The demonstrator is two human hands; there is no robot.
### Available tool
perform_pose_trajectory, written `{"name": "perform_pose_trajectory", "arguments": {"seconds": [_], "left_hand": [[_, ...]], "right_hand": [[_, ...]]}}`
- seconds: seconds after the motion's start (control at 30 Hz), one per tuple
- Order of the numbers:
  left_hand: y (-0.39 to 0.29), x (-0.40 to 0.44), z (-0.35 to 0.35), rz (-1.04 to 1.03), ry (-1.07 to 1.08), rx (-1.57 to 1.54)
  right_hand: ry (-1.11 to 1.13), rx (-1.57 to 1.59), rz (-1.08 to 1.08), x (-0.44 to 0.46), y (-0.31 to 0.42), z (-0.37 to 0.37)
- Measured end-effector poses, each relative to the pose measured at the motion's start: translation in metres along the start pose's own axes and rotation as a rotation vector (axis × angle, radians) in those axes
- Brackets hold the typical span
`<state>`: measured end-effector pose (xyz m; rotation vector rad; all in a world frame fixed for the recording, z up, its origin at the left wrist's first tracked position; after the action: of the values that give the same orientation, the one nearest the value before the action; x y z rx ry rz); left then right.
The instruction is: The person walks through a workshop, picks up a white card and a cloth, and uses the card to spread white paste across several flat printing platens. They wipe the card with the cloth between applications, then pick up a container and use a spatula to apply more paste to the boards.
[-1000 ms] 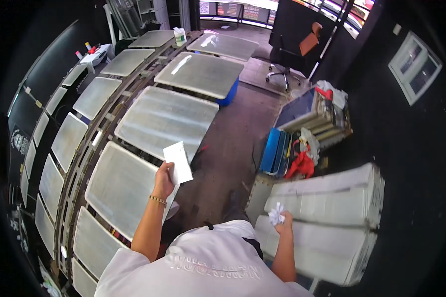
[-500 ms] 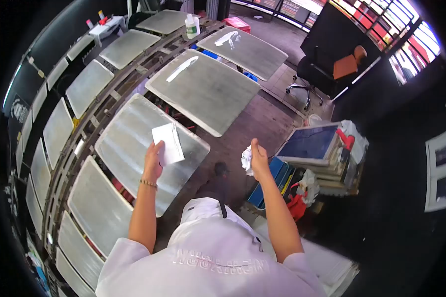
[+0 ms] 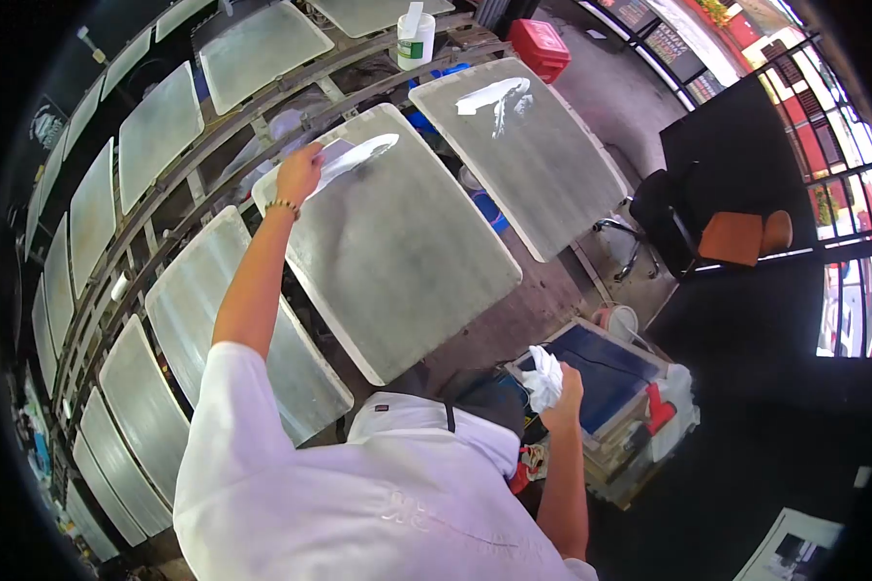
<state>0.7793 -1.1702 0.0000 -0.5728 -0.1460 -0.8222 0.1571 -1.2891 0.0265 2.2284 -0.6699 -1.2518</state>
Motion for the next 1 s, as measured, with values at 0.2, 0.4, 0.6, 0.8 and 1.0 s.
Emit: {"name": "perform_pose_trajectory", "arguments": {"seconds": [0.2, 0.4, 0.6, 0.8, 1.0], "left_hand": [[-0.023, -0.001, -0.041, 0.147, 0.090, 0.235], [-0.092, -0.110, -0.043, 0.179, 0.088, 0.234], [-0.183, -0.182, -0.003, 0.320, 0.140, 0.206], [-0.071, -0.068, 0.012, 0.380, -0.014, 0.302], [0.009, -0.012, -0.005, 0.365, -0.060, 0.293]], "right_hand": [[-0.099, -0.084, -0.159, 0.054, 0.046, 0.046], [0.197, -0.154, -0.352, 0.170, 0.104, 0.037], [0.465, -0.294, -0.446, 0.271, 0.175, -0.071], [0.712, -0.889, -0.092, 0.317, 0.192, -0.192], [0.820, -0.821, -0.009, 0.333, 0.153, -0.230]]}}
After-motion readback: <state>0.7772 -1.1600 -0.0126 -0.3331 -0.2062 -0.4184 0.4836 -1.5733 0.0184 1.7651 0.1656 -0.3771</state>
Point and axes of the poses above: each hand's wrist, its own x-axis towards the middle knuckle, its own z-axis out of the back of the hand, y = z × x, the point moved 2 cm from there along x, towards the middle knuckle, and after that the axes turned 2 degrees about y, right-handed, at the moved point
